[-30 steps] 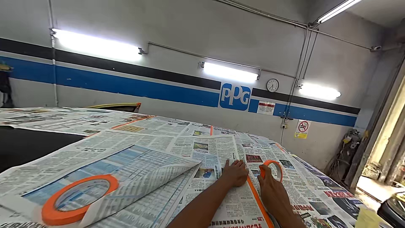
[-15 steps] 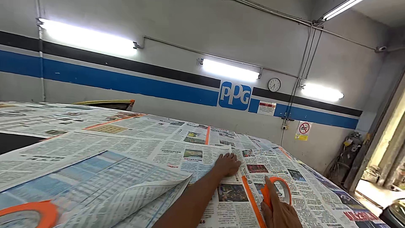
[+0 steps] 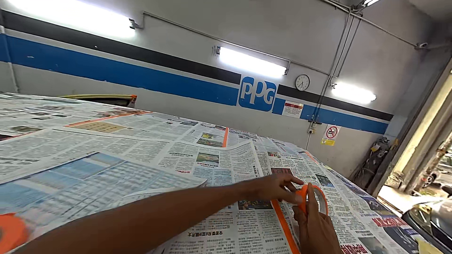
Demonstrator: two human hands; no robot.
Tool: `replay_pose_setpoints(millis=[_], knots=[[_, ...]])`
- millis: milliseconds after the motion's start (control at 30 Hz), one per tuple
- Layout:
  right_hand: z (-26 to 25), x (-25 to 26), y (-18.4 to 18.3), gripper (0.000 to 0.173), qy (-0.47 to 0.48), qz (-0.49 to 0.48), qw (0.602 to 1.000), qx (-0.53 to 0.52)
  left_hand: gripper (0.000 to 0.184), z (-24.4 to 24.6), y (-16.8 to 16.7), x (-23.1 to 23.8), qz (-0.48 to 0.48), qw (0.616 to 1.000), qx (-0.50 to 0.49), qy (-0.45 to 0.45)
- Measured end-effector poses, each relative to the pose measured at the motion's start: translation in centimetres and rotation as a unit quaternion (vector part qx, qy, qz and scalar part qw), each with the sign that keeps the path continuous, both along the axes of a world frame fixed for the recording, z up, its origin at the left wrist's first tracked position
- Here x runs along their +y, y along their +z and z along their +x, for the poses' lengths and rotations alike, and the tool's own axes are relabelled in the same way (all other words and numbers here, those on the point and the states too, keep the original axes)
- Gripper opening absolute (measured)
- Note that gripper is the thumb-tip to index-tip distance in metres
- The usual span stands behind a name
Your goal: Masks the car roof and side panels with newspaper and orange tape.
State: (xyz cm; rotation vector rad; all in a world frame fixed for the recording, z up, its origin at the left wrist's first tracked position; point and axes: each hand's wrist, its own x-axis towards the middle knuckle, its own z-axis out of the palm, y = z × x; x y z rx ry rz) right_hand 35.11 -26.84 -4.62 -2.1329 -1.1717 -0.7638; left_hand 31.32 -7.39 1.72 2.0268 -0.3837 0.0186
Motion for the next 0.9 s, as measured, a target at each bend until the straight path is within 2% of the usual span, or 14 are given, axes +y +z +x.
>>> replay_pose_setpoints(millis=[67, 100, 167, 267, 300, 400, 533, 700, 900], knots=[[0.1, 0.1, -0.1, 0.062, 0.012, 0.004, 1.0, -0.005, 0.065, -0.9, -0.8, -1.3, -0.006, 0.999, -0.048, 0.025], [0.2, 0.2, -0.1, 0.062, 0.016, 0.003, 1.0, -0.004, 0.064, -1.1, -1.0, -1.8, -0.019, 0.996, -0.068, 0.046], [0.4, 0.1, -0.1, 0.061, 0.021, 0.004, 1.0, 0.007, 0.054, -1.5, -1.3, -2.6, -0.037, 0.993, -0.086, 0.076], [0.2, 0.0, 0.1, 0.061, 0.01, -0.013, 1.0, 0.008, 0.025, -1.4, -2.0, -2.6, -0.069, 0.989, -0.086, 0.094], [0.0, 0.0, 0.3, 0.062, 0.009, -0.029, 0.999, 0.017, 0.021, -1.4, -2.2, -2.2, -0.066, 0.99, -0.081, 0.097], [-0.4, -0.2, 0.9, 0.066, 0.026, -0.052, 0.997, 0.05, 0.027, -0.9, -2.2, 0.4, 0.029, 0.981, -0.085, 0.171], [-1.3, -0.3, 1.3, 0.054, 0.06, -0.073, 0.995, 0.022, 0.036, 1.0, -2.0, 5.7, 0.171, 0.935, -0.018, 0.31], [-2.2, -0.9, 2.5, 0.054, 0.083, -0.1, 0.991, -0.011, 0.033, 5.0, -2.0, 12.2, 0.183, 0.903, -0.019, 0.388], [-3.7, -0.8, 2.7, 0.047, 0.1, -0.158, 0.98, -0.067, 0.027, 8.7, -2.0, 13.7, 0.229, 0.864, 0.005, 0.449]])
